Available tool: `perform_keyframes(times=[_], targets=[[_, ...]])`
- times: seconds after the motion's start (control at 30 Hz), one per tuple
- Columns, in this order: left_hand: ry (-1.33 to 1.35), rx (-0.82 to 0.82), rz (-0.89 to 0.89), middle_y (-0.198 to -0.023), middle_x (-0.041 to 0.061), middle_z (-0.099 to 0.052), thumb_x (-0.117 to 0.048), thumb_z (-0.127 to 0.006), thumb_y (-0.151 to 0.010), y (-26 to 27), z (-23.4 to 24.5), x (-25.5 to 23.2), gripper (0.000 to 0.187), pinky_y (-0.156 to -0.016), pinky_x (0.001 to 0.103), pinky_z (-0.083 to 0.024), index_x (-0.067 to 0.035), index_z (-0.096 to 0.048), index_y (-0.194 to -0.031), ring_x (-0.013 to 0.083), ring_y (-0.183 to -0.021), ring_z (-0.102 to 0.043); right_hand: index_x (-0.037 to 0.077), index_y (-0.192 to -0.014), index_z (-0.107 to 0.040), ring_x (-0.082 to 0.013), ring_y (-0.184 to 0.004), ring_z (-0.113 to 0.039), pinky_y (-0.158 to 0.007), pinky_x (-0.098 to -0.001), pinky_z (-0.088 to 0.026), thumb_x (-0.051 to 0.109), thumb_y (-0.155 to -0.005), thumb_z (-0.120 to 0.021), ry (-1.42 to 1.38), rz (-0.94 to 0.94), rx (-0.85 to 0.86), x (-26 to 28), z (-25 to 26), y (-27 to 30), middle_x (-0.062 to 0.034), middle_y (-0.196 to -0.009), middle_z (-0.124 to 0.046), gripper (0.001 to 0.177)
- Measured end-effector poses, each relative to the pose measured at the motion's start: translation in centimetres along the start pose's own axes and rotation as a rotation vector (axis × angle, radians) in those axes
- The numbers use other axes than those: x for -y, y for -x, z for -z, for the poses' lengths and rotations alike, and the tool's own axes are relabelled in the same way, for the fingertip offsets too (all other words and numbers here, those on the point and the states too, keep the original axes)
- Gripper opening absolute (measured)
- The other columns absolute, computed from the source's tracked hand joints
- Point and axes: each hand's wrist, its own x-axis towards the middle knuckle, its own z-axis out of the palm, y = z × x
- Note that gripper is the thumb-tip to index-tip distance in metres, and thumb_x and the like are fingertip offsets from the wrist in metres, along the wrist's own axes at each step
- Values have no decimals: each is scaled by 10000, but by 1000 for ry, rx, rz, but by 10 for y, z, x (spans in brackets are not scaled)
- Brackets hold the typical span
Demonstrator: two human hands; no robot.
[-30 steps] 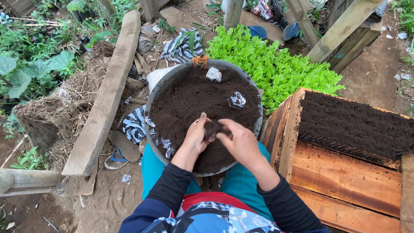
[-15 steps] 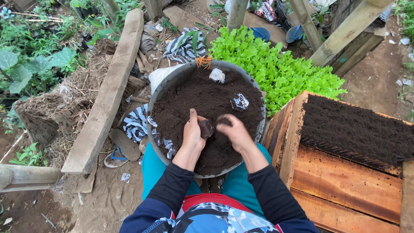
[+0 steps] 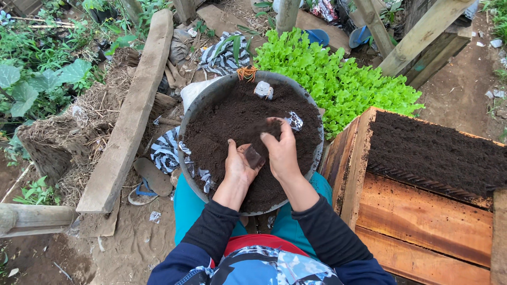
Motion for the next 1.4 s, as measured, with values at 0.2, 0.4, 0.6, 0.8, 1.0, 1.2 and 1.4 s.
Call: perform_keyframes(times=[0.2,0.4,0.6,0.8,1.0,1.2,1.4], targets=[[67,-52,-127,-799,217,-647,-432,-578,-900,-9,-3,1,432,-733,484,-515,-8,-576,-814,337,-776,-655,176,-896,-664,-209,-1147,-542,-1013,-374,-369,-12,-654,-517,897,384,362,-2,32,14,-3,-986,-640,340],[60,94,-187,-530,82,-421,-309,-543,-939,43,-23,-14,321,-370,300,-305,-72,-512,-725,207,-389,-382,163,-936,-710,-252,-981,-619,-882,-355,-472,15,-742,-513,745,176,360,2,38,-7,-65,-943,-673,314],[-49,193,-291,-545,130,-444,-391,-466,-962,31,-16,-18,440,-334,300,-311,-39,-526,-705,219,-392,-421,234,-1221,-531,-445,-948,-591,-822,-526,-480,315,-707,-650,1203,-21,674,-48,40,-4,-146,-1023,-573,534],[-87,125,-390,-407,57,-354,-377,-626,-887,37,-17,-18,422,-282,248,-235,-68,-490,-635,150,-266,-295,81,-963,-657,-136,-741,-568,-645,-239,-484,-16,-653,-650,236,-323,300,-87,57,-12,-7,-801,-593,324],[6,-34,-85,-716,242,-603,-517,-410,-947,55,-37,-28,564,-525,415,-526,6,-589,-835,332,-631,-636,74,-958,-649,-86,-730,-590,-629,-214,-510,-56,-701,-706,-15,-33,78,-3,15,-19,-15,-780,-626,294],[118,-45,-161,-743,213,-611,-515,-512,-905,22,-42,-16,518,-552,419,-538,-9,-560,-807,333,-664,-640,87,-1016,-578,-130,-910,-575,-832,-280,-476,72,-743,-713,292,61,121,16,12,-3,-33,-918,-608,305],[119,-57,-293,-743,224,-626,-493,-469,-927,4,-47,6,557,-566,386,-571,32,-601,-795,317,-653,-661,151,-946,-641,-195,-899,-611,-788,-319,-481,171,-628,-753,694,-71,213,-26,53,-13,-50,-898,-646,338]])
